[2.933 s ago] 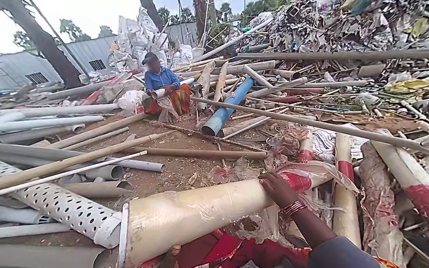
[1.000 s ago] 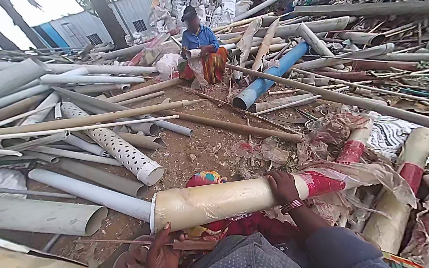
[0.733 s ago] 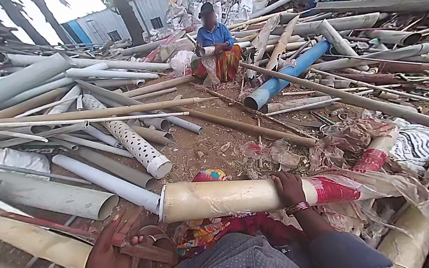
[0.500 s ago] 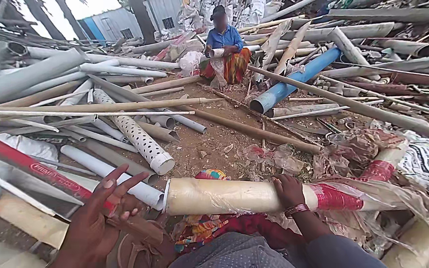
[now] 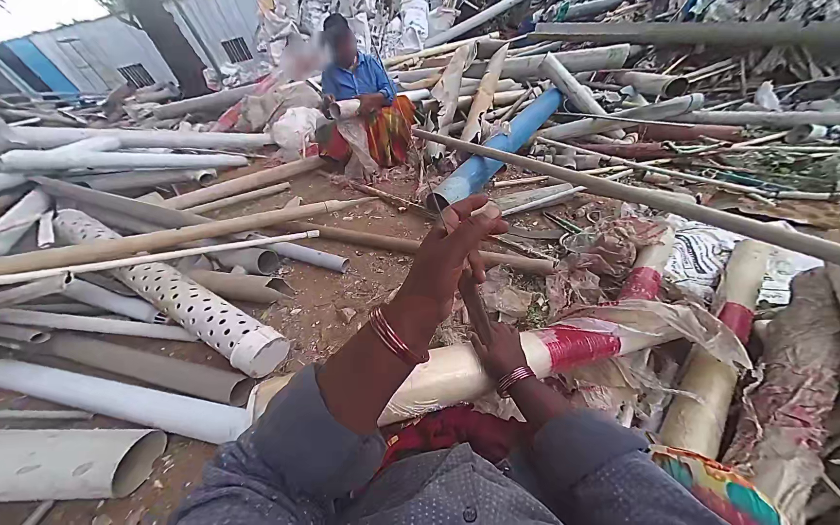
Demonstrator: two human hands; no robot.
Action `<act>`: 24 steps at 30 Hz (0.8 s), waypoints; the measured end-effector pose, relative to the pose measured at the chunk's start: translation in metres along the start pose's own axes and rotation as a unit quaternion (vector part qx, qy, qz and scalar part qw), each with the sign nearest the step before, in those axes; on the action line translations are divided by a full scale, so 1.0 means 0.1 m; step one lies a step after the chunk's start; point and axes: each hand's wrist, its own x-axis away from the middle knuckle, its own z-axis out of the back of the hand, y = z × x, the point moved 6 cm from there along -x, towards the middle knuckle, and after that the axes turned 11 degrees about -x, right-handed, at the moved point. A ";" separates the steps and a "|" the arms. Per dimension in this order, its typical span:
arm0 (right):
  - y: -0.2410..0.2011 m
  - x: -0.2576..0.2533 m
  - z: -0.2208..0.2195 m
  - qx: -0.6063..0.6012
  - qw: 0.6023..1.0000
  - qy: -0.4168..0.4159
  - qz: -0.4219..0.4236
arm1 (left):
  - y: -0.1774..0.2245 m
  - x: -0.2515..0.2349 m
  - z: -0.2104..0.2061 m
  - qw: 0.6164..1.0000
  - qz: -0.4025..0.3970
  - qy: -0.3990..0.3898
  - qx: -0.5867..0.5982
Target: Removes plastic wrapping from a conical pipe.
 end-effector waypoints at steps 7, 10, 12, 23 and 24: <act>0.06 -0.03 0.05 -0.022 0.999 -0.030 0.000 | -1.06 -0.65 0.08 0.971 0.114 0.149 -0.145; 0.08 -0.05 0.03 -0.036 0.999 -0.039 0.007 | -1.32 -0.81 0.29 0.949 0.152 0.179 -0.211; 0.10 -0.05 0.04 -0.045 0.998 -0.036 0.016 | -1.42 -0.86 0.35 0.938 0.136 0.182 -0.261; 1.39 0.39 0.91 -0.196 0.857 0.350 -0.325 | -1.62 -0.96 0.21 0.829 0.145 0.019 -0.540; 1.42 0.55 0.99 -0.219 0.813 0.366 -0.397 | -1.64 -0.94 0.18 0.821 0.146 0.002 -0.553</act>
